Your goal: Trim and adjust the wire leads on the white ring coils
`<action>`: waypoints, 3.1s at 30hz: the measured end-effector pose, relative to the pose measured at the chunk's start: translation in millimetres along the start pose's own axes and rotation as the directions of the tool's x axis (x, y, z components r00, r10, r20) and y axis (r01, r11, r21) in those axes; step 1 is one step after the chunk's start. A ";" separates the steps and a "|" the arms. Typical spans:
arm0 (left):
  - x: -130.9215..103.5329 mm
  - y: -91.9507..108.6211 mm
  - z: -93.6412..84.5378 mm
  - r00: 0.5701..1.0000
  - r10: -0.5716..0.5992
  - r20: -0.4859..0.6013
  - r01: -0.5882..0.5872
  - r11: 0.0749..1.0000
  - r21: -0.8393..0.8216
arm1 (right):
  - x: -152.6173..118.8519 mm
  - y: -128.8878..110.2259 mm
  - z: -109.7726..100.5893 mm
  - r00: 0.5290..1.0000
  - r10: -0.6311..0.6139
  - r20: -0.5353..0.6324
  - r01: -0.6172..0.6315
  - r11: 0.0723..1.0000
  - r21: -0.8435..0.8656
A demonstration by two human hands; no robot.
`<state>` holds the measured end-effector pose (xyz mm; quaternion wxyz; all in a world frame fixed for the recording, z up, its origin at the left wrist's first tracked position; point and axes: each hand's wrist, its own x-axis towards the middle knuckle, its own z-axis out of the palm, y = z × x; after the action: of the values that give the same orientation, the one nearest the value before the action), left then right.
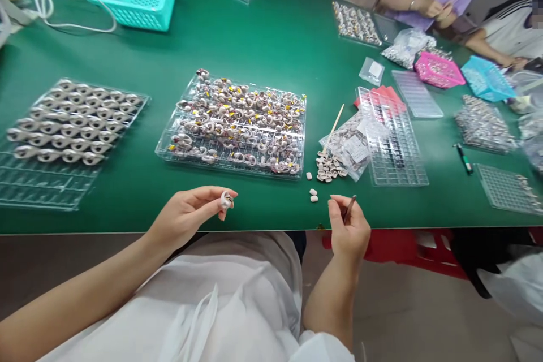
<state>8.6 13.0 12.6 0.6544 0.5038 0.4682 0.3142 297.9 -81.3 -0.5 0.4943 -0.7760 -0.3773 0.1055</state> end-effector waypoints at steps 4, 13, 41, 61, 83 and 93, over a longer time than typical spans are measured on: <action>7.1 -1.7 6.7 1.000 0.003 0.024 -0.003 1.000 0.000 | 7.5 9.2 -4.0 0.977 -0.086 0.193 0.128 0.968 -0.216; 12.8 -0.1 9.7 1.000 0.002 0.020 -0.002 1.000 -0.011 | 25.4 12.5 21.1 0.890 -0.163 0.426 0.330 0.875 -0.353; 10.6 -5.9 12.5 0.992 0.017 0.124 0.013 0.973 -0.231 | -21.5 -37.3 51.6 0.830 -0.321 0.456 0.301 0.946 0.118; -2.0 1.0 11.4 0.999 0.037 0.022 -0.030 0.963 -0.267 | -69.8 -50.2 105.7 0.793 -0.553 0.254 0.496 0.829 0.258; -12.1 3.8 4.6 0.997 0.079 -0.024 -0.083 0.974 -0.210 | -72.2 -49.3 96.9 0.715 -0.685 0.140 0.631 0.718 0.294; -15.1 4.4 5.6 0.994 0.107 -0.010 -0.106 0.966 -0.237 | -73.8 -48.6 95.7 0.703 -0.696 0.146 0.660 0.715 0.232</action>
<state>8.5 -1.1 21.5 0.6926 0.4469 0.3989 0.4018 172.0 -55.4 -21.6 0.5137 -0.5224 -0.6798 0.0323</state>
